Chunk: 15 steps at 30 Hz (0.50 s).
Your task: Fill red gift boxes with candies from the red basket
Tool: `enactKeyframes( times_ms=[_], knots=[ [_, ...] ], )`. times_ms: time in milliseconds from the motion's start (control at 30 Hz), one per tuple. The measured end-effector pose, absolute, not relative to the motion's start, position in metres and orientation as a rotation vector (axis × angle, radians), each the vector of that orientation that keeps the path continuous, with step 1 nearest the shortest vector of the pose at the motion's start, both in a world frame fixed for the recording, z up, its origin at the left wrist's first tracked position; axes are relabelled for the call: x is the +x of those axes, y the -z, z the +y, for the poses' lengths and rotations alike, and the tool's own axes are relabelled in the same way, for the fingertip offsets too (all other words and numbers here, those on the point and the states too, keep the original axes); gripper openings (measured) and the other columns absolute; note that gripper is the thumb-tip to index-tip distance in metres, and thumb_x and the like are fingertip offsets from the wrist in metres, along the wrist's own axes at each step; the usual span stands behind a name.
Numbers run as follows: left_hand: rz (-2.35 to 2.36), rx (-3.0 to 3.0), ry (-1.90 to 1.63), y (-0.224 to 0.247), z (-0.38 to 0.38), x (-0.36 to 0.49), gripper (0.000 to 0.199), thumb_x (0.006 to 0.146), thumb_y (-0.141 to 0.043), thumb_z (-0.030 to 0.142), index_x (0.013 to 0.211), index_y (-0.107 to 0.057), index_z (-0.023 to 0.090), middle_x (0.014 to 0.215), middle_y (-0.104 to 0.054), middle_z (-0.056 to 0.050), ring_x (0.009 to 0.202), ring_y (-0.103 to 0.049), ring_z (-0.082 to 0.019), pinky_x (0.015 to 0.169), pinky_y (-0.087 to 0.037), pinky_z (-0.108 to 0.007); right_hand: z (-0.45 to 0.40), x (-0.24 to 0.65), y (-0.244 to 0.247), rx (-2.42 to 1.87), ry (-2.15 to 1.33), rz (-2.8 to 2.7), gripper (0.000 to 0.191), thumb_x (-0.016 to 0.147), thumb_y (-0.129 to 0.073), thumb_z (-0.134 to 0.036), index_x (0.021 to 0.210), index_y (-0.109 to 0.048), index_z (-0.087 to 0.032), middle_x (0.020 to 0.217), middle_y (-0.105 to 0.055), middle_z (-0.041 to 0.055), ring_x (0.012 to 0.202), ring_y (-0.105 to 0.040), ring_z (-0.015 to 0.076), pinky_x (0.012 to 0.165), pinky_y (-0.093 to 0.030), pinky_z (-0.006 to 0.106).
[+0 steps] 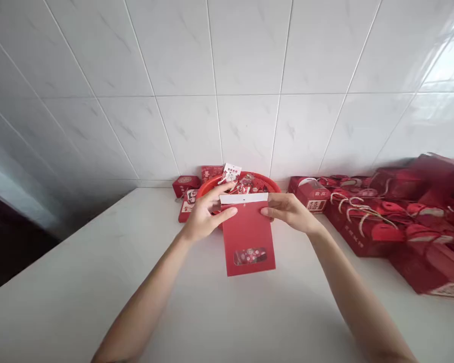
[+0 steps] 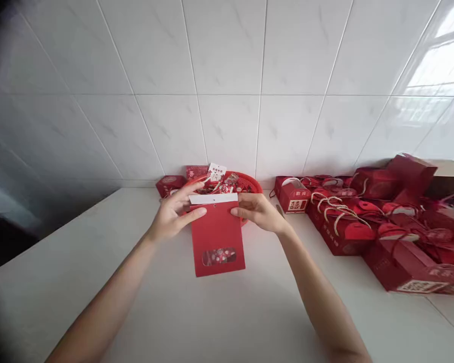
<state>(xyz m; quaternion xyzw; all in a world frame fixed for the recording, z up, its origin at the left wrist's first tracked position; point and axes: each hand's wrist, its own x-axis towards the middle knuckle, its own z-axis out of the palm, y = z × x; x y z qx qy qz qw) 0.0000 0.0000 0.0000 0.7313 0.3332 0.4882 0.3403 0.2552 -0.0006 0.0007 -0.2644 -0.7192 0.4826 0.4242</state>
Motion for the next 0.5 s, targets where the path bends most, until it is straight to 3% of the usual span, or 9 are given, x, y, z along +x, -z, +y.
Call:
enactKeyframes(
  times_ms=[133, 333, 400, 500],
  knots=[
    [0.88, 1.896, -1.197, -0.0071, -0.0004, -0.0001, 0.069, 0.08, -0.077, 0.045, 0.14, -0.053, 0.023, 0.129, -0.069, -0.014, 0.103, -0.072, -0.029, 0.081, -0.062, -0.038, -0.0027, 0.2572, -0.0026, -0.637, -1.16, -1.763, 0.025, 0.085, -0.074, -0.04, 0.092, -0.074, -0.016, 0.082, -0.069, 0.0037, 0.071, -0.064, 0.0156, 0.058, -0.054, 0.026],
    [0.821, 1.945, -1.251, -0.0031, 0.0001, 0.0002, 0.04, 0.086, -0.072, 0.039, 0.121, -0.066, 0.021, 0.083, -0.077, -0.004, 0.078, -0.075, -0.022, 0.068, -0.062, -0.032, -0.0061, 0.2563, -0.0045, -0.649, -1.231, -1.721, 0.031, 0.083, -0.075, -0.046, 0.097, -0.071, -0.018, 0.088, -0.072, 0.0049, 0.08, -0.068, 0.0194, 0.066, -0.057, 0.03],
    [0.845, 1.975, -1.285, -0.0021, -0.0001, 0.0004, 0.034, 0.085, -0.073, 0.038, 0.115, -0.069, 0.022, 0.082, -0.076, -0.003, 0.074, -0.074, -0.02, 0.066, -0.061, -0.03, -0.0076, 0.2557, -0.0061, -0.669, -1.222, -1.744, 0.037, 0.083, -0.074, -0.051, 0.098, -0.07, -0.018, 0.093, -0.072, 0.0061, 0.086, -0.068, 0.0206, 0.073, -0.058, 0.031],
    [0.863, 2.029, -1.362, -0.0023, -0.0006, 0.0017, 0.022, 0.083, -0.074, 0.036, 0.099, -0.074, 0.021, 0.086, -0.077, -0.004, 0.068, -0.072, -0.018, 0.061, -0.06, -0.028, -0.0096, 0.2549, -0.0092, -0.757, -1.125, -1.77, 0.049, 0.088, -0.06, -0.065, 0.085, -0.067, -0.016, 0.084, -0.069, 0.0061, 0.079, -0.066, 0.0182, 0.07, -0.056, 0.029]
  ],
)
